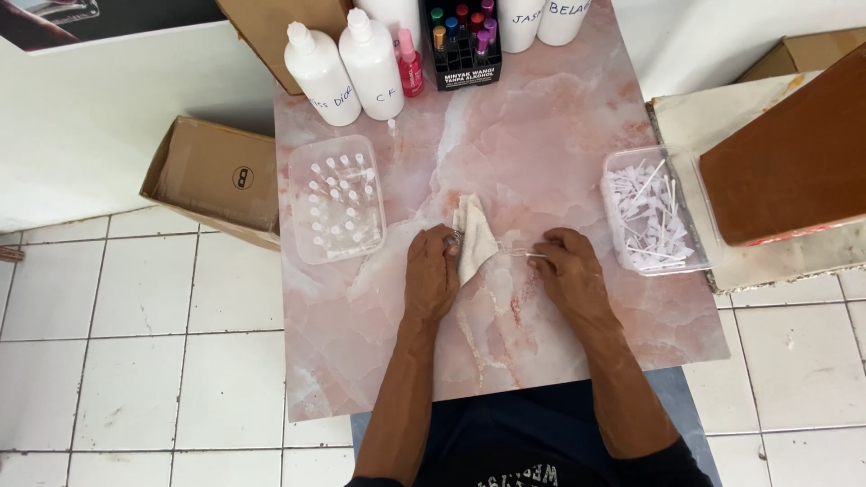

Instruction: The person is organizing and cleaning small perfume sample components, using a white cloth and a small stick on a marble-patterned table.

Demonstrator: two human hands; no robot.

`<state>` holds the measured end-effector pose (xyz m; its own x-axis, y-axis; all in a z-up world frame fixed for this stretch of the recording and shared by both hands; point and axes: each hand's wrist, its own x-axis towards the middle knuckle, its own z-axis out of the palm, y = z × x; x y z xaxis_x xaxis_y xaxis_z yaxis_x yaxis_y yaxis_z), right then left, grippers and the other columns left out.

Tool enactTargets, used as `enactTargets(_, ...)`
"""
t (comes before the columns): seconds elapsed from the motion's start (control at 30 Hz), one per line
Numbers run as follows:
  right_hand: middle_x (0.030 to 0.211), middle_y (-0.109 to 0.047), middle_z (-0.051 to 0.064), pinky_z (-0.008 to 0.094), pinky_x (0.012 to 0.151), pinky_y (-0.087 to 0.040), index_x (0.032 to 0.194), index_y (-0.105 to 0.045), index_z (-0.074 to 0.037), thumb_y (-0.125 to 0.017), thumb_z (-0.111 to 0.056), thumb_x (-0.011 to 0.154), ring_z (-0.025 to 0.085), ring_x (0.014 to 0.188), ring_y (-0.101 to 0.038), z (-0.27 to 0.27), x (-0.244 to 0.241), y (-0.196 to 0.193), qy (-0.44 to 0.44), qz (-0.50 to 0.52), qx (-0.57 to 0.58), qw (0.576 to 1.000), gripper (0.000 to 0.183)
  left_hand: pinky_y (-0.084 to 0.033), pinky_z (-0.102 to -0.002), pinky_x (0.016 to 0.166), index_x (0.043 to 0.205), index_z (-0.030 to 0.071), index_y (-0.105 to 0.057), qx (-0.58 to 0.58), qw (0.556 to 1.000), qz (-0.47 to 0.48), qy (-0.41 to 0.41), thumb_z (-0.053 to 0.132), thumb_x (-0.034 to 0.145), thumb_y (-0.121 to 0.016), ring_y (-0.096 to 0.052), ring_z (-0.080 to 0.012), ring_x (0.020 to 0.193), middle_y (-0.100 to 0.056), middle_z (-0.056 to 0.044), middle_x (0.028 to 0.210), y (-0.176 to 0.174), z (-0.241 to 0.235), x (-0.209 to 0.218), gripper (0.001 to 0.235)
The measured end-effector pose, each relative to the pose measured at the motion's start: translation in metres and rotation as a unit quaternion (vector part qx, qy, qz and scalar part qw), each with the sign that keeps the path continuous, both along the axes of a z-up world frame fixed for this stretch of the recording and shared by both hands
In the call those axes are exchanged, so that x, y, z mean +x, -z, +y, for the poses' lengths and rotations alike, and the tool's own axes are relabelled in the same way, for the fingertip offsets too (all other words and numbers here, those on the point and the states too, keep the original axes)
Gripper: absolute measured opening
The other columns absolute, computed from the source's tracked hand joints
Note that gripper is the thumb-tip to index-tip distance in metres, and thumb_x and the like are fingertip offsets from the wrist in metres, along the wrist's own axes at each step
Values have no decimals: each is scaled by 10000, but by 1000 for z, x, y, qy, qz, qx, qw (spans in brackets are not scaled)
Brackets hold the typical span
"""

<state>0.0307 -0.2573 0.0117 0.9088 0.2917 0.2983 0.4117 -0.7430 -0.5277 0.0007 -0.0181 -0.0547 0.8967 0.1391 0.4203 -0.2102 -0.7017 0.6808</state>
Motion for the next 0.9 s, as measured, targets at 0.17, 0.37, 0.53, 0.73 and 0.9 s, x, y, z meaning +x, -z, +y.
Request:
enactTargets(0.17, 1015, -680, 76, 377, 829, -578, 943, -782, -100, -756, -134, 930, 289, 976, -678, -9, 13, 14, -1, -20, -40, 999, 44, -319, -481, 1191, 1229, 66, -565, 12, 1000, 0, -16, 216, 1104, -447, -630, -294, 1186, -683, -112, 1128, 6, 1, 4, 228)
enactTargets(0.37, 955, -694, 131, 436, 779, -567, 1064, -691, -92, -608, -164, 1037, 344, 919, -703, -9, 23, 2, 76, 104, -69, 989, 113, -262, -519, 1214, 1232, 78, -553, 4, 999, 17, -31, 261, 1115, -410, -577, -299, 1258, -669, -101, 1169, 8, 1, 5, 260)
enactTargets(0.53, 833, -740, 195, 423, 722, -573, 1186, -680, -5, -564, 39, 1024, 327, 808, -749, 26, 26, -24, 37, 84, 140, 986, 204, -242, -530, 1230, 1235, 88, -558, 17, 999, 28, -2, 296, 1114, -394, -554, -291, 1308, -696, -104, 1133, -23, -2, -1, 292)
enactTargets(0.73, 945, -768, 203, 497, 792, -581, 1153, -620, -66, -508, -125, 1031, 370, 914, -758, 78, 16, -31, -27, 212, 140, 967, 176, -188, -542, 1243, 1248, 99, -549, 31, 998, 52, -32, 293, 1119, -372, -523, -282, 1351, -705, -104, 1157, -15, -3, -1, 292)
enactTargets(0.9, 926, -767, 190, 521, 795, -584, 1174, -614, -115, -461, -200, 1074, 383, 892, -759, 59, 15, -38, 45, 240, -40, 969, 202, -157, -599, 1219, 1239, 121, -544, 78, 992, 43, -92, 264, 1115, -390, -515, -291, 1352, -715, -106, 1108, -11, -6, 0, 244)
